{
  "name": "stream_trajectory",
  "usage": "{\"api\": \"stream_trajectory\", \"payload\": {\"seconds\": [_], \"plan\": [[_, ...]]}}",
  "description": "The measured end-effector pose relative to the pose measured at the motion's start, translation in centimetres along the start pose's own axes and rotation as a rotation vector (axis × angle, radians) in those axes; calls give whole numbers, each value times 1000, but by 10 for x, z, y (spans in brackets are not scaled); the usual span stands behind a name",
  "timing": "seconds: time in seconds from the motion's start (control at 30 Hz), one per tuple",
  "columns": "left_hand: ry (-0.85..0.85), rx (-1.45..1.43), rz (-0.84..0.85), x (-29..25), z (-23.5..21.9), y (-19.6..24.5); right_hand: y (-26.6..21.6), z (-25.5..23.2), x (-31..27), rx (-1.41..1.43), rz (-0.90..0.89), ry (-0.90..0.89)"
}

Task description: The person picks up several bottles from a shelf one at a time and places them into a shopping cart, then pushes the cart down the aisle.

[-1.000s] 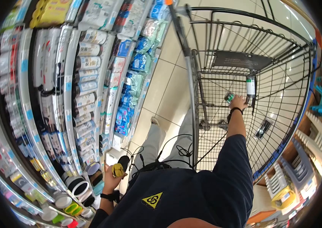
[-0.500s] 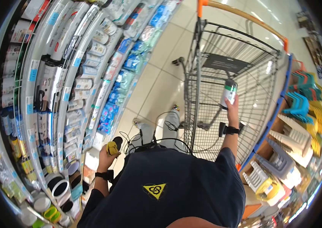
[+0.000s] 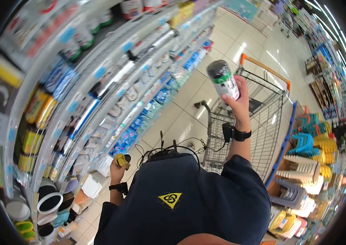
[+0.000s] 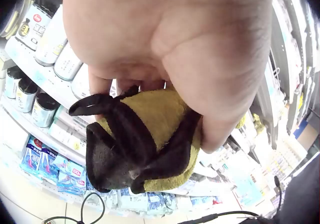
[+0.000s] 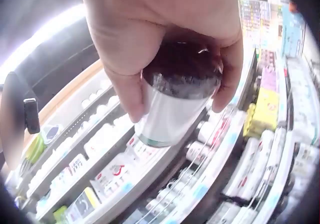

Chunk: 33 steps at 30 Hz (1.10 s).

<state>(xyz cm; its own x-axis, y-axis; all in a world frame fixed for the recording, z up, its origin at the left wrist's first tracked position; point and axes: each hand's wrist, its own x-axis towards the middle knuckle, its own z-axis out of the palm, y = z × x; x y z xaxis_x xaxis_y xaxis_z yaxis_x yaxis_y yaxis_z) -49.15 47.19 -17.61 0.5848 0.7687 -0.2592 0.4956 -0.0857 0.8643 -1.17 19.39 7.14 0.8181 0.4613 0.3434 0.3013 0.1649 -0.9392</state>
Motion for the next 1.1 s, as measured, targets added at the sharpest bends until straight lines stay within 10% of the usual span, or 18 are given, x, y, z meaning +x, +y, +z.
{"api": "stream_trajectory", "payload": {"seconds": [0.5,0.63,1.1], "plan": [[354,-164,-102,-52,-59,-71,-44,289,172,34,-272,-221],[436,-113,-184,-66,-48,-86,-20,336,224,236,-94,-142],[576,-342,-280,-62,9,-63,16,396,343,-886,-955,-574]]}}
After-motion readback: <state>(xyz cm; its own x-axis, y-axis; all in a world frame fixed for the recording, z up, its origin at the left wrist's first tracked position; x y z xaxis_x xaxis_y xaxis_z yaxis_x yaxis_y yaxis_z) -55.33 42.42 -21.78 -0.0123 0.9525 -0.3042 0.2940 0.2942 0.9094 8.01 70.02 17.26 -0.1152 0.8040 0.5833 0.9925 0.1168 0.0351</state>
